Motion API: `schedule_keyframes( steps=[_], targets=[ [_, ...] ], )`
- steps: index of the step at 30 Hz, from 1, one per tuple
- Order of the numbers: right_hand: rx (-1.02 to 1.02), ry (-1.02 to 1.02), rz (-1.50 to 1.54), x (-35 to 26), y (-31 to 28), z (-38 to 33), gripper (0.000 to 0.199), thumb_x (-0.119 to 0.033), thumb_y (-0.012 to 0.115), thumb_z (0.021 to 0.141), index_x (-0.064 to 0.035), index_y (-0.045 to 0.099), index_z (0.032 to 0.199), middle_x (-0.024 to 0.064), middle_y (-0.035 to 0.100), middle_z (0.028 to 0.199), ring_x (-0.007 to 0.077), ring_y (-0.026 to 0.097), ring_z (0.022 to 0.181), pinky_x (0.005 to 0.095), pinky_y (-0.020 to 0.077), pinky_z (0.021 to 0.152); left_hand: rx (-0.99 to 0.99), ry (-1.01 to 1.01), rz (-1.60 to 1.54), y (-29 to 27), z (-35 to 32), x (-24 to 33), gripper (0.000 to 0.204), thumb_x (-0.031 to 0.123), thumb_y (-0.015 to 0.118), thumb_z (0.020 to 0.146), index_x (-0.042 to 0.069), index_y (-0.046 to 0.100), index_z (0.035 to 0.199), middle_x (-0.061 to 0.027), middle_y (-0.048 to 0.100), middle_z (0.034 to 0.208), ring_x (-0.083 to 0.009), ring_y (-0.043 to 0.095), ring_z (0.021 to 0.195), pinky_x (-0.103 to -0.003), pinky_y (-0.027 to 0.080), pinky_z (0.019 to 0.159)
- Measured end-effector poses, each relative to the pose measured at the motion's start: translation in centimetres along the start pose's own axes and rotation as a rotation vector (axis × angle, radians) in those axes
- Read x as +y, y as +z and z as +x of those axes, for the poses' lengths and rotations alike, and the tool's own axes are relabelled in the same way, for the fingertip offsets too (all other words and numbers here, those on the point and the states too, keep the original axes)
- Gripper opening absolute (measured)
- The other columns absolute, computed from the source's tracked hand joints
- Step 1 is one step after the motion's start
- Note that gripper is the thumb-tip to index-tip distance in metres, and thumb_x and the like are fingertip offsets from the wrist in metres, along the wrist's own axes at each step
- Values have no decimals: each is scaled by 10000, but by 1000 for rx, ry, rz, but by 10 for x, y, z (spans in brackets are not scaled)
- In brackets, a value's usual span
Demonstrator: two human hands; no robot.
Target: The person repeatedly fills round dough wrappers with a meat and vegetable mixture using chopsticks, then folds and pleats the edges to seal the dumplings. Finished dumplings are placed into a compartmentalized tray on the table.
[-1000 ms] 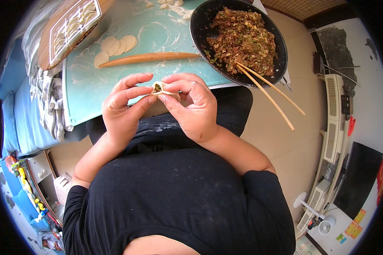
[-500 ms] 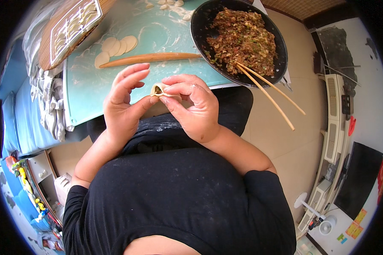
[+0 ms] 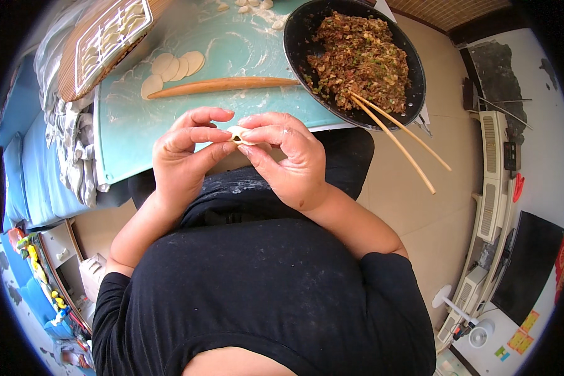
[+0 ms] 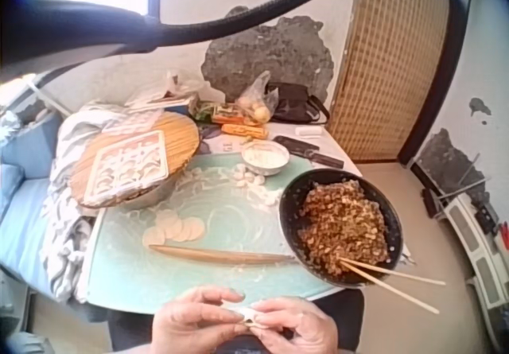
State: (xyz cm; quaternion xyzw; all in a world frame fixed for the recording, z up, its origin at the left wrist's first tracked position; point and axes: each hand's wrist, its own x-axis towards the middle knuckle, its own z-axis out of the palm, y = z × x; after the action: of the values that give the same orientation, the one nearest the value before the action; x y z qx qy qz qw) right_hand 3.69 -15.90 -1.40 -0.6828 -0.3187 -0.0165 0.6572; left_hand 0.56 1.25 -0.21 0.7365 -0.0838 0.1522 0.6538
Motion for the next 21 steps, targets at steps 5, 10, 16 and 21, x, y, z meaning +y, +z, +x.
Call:
schedule_keyframes(
  steps=[5,10,16,21],
  targets=[
    [99,25,19,-2,6,0,181,37,652,741,-38,605,899,120,605,980,178,584,875,262,483,720,-6,302,347,-1,5,4,202,1,712,614,66,637,789,-70,631,882,-234,589,818,-320,458,732],
    [20,-2,41,0,3,-2,184,104,562,786,-1,566,937,151,514,1097,185,543,966,272,490,790,30,340,407,-1,4,6,236,12,709,603,58,638,824,-76,625,922,-248,584,855,-332,450,761],
    [116,-14,4,-3,6,1,179,36,638,753,-42,608,912,138,581,1016,193,583,884,274,489,744,-40,380,470,-1,6,10,243,-15,700,639,52,646,865,-134,601,1040,-277,555,993,-368,424,873],
    [107,13,-14,-6,6,0,180,35,641,749,-45,613,908,133,577,1017,198,581,892,276,488,750,-29,411,462,-1,6,8,201,-16,691,643,48,628,823,-122,603,1010,-281,558,967,-377,427,860]
  ],
)
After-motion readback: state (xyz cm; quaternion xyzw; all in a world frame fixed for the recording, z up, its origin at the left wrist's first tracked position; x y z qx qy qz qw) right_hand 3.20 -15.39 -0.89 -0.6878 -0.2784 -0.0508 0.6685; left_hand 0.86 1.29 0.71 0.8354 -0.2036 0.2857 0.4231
